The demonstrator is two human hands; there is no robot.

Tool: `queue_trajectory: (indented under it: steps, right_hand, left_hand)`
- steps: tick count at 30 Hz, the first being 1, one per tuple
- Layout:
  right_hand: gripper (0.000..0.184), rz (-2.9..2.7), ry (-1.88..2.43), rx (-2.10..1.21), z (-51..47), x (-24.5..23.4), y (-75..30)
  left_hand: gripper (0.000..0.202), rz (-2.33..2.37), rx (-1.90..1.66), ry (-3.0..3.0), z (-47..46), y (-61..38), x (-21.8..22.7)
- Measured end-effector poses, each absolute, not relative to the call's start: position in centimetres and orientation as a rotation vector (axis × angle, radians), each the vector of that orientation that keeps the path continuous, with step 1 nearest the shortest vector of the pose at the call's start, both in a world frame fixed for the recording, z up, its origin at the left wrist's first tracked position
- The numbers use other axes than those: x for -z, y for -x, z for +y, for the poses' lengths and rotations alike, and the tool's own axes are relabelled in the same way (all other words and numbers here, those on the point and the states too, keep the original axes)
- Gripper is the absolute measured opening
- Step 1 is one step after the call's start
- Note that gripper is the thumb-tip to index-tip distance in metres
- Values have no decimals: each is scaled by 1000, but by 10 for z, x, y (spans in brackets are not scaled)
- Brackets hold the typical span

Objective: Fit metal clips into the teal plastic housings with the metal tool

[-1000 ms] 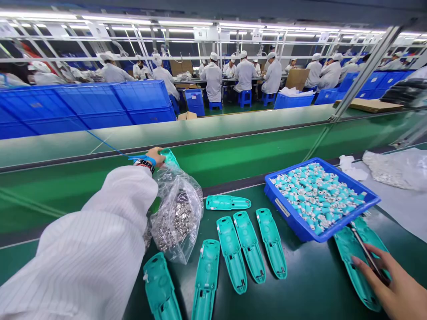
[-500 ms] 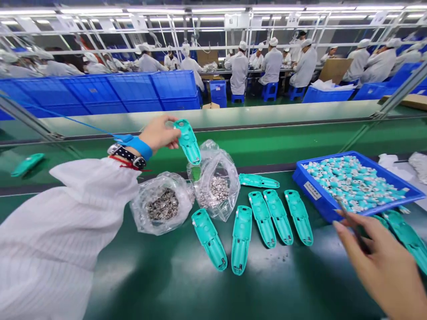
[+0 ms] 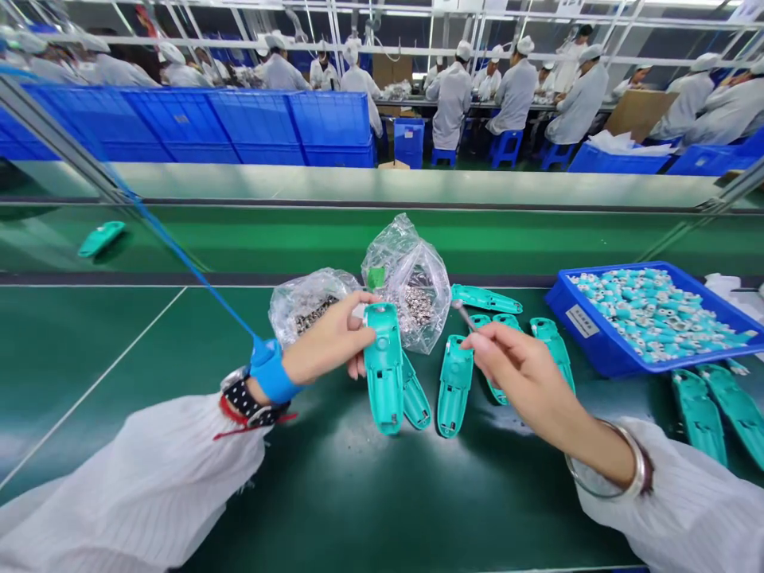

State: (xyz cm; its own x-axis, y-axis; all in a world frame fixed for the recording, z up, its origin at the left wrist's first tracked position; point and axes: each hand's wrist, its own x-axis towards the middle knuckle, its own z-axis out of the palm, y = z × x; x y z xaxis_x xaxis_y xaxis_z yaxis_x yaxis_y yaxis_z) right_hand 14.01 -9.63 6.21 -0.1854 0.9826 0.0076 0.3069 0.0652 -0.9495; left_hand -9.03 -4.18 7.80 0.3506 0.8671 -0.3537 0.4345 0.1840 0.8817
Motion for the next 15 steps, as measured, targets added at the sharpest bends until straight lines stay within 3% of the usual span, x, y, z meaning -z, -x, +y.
queue_trajectory:
  steps: [5,15]
  right_hand:
    - [43,-1165,764,-1442,-109,-75,-116]
    - [26,-1122,461,-1342,-132,-47,-52]
  left_hand:
    - [68,1141,-338,-1179,-69,111,-46]
    - [45,1118,-314,-1281,-69,119,-24]
